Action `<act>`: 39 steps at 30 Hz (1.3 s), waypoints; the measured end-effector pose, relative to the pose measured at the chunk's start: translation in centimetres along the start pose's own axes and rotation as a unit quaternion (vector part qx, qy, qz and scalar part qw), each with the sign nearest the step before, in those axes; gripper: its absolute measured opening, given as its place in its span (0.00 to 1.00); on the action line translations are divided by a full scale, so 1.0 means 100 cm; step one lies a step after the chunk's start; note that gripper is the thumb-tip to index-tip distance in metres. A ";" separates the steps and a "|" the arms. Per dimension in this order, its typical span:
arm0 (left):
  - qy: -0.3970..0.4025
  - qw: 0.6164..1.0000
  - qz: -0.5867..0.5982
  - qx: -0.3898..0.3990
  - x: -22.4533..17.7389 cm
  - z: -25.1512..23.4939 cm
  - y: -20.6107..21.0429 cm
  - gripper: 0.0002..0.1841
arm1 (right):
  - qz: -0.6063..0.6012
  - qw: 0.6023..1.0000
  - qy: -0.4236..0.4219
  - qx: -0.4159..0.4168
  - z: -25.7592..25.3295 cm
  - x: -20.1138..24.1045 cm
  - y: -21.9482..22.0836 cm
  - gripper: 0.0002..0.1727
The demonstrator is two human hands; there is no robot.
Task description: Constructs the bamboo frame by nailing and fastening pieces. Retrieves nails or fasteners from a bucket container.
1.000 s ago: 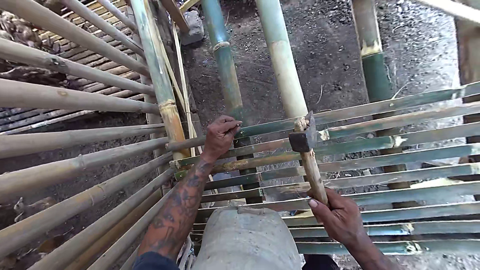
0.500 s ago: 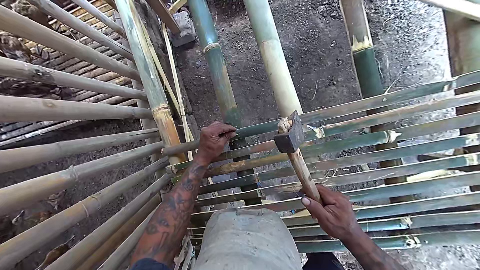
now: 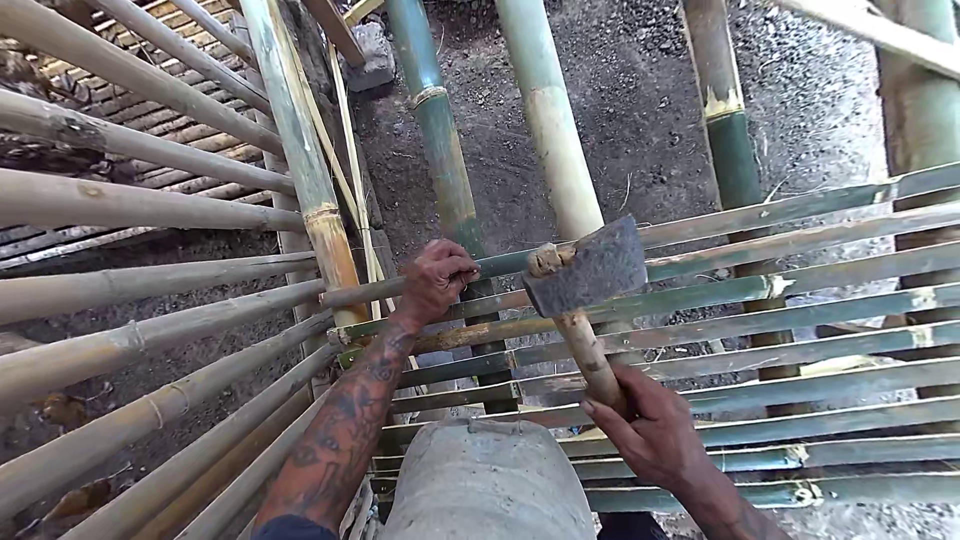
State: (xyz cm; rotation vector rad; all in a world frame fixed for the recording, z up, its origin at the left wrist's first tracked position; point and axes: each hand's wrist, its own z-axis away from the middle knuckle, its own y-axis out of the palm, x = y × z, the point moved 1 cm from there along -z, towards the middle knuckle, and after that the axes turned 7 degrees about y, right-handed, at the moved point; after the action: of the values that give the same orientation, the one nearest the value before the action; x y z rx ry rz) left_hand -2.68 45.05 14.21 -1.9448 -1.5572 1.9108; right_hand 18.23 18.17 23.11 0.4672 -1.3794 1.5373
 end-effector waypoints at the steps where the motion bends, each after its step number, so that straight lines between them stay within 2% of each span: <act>1: -0.003 1.000 -0.010 0.001 0.000 0.000 0.001 0.03 | 0.011 0.998 0.029 0.049 -0.006 0.008 0.000 0.24; 3: -0.011 0.999 -0.030 0.003 0.000 0.000 0.003 0.02 | 0.065 0.990 0.074 0.098 -0.022 0.027 0.002 0.23; 5: -0.011 0.999 -0.038 -0.002 0.000 0.000 0.004 0.02 | 0.134 0.980 0.098 0.105 -0.037 0.041 0.001 0.29; 7: -0.011 0.999 -0.045 -0.002 0.000 0.000 0.004 0.01 | 0.189 0.976 0.080 0.075 -0.046 0.044 0.005 0.37; 9: -0.015 0.999 -0.041 -0.004 -0.001 -0.001 0.004 0.01 | 0.218 0.976 0.022 0.012 -0.048 0.043 0.010 0.36; 13: -0.014 0.999 -0.051 -0.012 -0.003 -0.001 0.004 0.01 | 0.201 0.976 -0.054 -0.063 -0.047 0.039 0.018 0.31; 19: -0.007 0.999 -0.048 -0.010 -0.001 0.001 0.004 0.02 | 0.255 0.967 0.004 0.012 -0.050 0.028 0.025 0.32; 23: -0.012 0.999 -0.033 -0.012 -0.001 0.001 0.004 0.02 | 0.182 0.977 -0.082 -0.080 -0.045 0.035 0.017 0.29; 25: -0.016 0.999 -0.030 -0.013 -0.003 0.001 0.004 0.02 | 0.175 0.975 -0.101 -0.097 -0.045 0.034 0.019 0.28; 29: -0.014 0.999 -0.032 -0.019 -0.001 0.002 0.006 0.02 | 0.253 0.967 -0.005 0.015 -0.051 0.023 0.026 0.32; 31: -0.011 0.999 -0.036 -0.021 0.000 0.000 0.005 0.01 | 0.224 0.974 -0.023 -0.008 -0.052 0.029 0.022 0.31; 35: -0.028 0.999 -0.023 -0.012 0.001 0.002 0.006 0.02 | 0.138 0.979 -0.108 -0.107 -0.042 0.039 0.020 0.28; 37: -0.035 0.999 -0.024 -0.007 0.001 0.001 0.005 0.02 | 0.176 0.977 -0.085 -0.081 -0.043 0.029 0.029 0.28; 39: -0.032 0.999 -0.030 -0.010 0.001 0.000 0.005 0.02 | 0.227 0.974 -0.009 -0.006 -0.049 0.021 0.033 0.32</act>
State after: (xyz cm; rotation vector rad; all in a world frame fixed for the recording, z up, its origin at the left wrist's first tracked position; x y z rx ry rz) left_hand -2.42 44.81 13.85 -1.8406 -1.6371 1.9604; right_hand 16.06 23.88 21.64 0.1609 -1.5822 1.8898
